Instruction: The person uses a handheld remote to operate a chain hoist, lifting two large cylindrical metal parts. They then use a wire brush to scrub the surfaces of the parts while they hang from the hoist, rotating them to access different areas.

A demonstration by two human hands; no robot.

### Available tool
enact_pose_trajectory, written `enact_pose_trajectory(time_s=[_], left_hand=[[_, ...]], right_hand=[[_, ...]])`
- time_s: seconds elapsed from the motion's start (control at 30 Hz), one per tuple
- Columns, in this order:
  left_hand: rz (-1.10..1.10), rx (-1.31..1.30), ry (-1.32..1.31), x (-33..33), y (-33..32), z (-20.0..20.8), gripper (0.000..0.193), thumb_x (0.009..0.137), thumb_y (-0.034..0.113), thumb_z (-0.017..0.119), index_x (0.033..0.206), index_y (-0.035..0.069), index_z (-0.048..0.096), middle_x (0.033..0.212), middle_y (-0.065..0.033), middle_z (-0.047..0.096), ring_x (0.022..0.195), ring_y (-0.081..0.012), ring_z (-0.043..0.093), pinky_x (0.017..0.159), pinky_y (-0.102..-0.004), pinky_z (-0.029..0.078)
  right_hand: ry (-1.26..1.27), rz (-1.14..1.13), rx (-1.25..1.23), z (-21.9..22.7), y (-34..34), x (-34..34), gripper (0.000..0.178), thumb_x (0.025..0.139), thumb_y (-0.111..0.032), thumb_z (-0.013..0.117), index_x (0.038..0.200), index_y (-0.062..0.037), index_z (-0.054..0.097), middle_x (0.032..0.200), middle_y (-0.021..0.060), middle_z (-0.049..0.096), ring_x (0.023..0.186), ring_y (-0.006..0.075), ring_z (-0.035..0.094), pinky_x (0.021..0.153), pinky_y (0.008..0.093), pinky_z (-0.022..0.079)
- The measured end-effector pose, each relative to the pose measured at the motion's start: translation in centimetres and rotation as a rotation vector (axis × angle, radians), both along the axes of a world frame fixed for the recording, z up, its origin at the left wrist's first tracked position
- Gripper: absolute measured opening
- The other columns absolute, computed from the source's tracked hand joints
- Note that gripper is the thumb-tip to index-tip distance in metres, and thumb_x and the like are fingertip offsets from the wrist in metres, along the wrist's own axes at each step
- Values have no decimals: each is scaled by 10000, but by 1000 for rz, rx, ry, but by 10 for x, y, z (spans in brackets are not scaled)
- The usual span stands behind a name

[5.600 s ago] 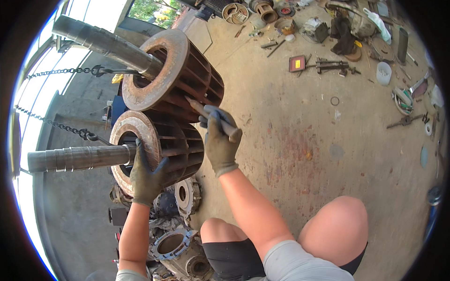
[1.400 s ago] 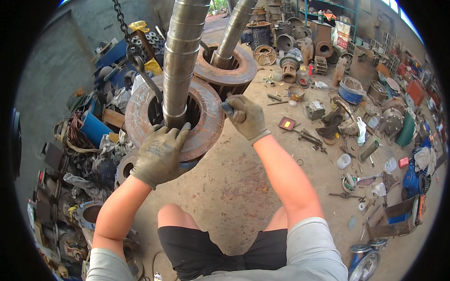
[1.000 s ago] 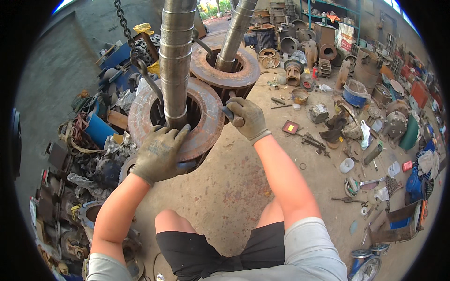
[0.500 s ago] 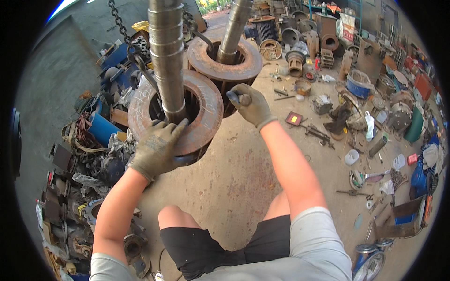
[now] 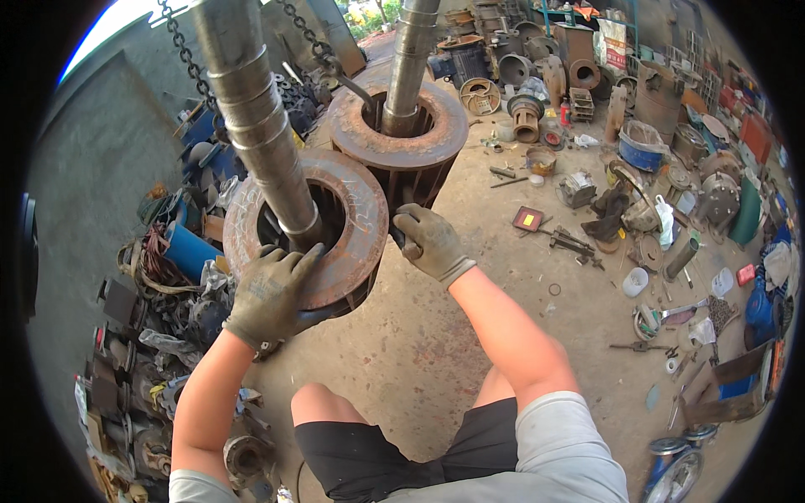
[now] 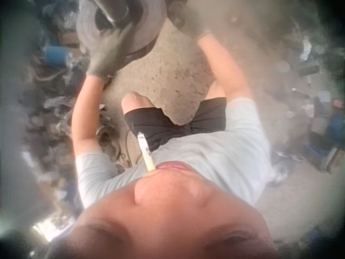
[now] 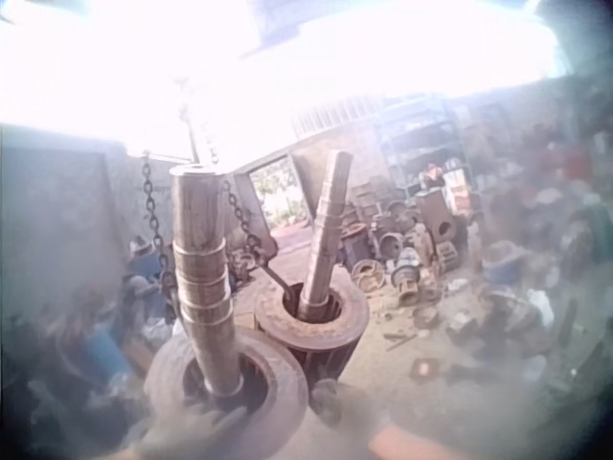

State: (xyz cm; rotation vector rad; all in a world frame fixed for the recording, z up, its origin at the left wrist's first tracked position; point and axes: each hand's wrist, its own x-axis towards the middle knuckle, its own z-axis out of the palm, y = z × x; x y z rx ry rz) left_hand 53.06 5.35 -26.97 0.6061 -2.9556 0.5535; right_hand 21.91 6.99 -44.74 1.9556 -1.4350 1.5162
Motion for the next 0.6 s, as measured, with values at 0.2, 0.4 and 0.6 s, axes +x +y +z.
enact_pose_trajectory(time_s=[0.2, 0.4, 0.6], left_hand=[[-10, -8, -37, 4, 2, 2, 1015, 769, 477, 945, 1592, 20, 564, 1200, -169, 740, 1119, -391, 702, 1042, -511, 532], [-56, -18, -27, 10, 2, 5, 1020, 740, 438, 952, 1581, 8, 567, 1177, -162, 740, 1085, -388, 704, 1028, -513, 532], [-83, -25, -28, 16, -4, 5, 1041, 696, 438, 957, 1562, 3, 576, 1131, -153, 729, 1048, -377, 698, 999, -513, 530]], right_hand=[[-27, -9, 175, 1, 14, 19, 389, 807, -82, 722, 1180, -48, 617, 1191, 157, 637, 1038, 414, 690, 925, 515, 589], [129, -104, 108, -3, 30, 28, 437, 776, -131, 816, 1167, -65, 633, 1239, 129, 644, 1110, 376, 686, 977, 529, 575], [79, -124, 412, 5, 31, 49, 501, 744, -94, 837, 1199, -46, 634, 1323, 166, 635, 1172, 390, 677, 1029, 523, 559]])
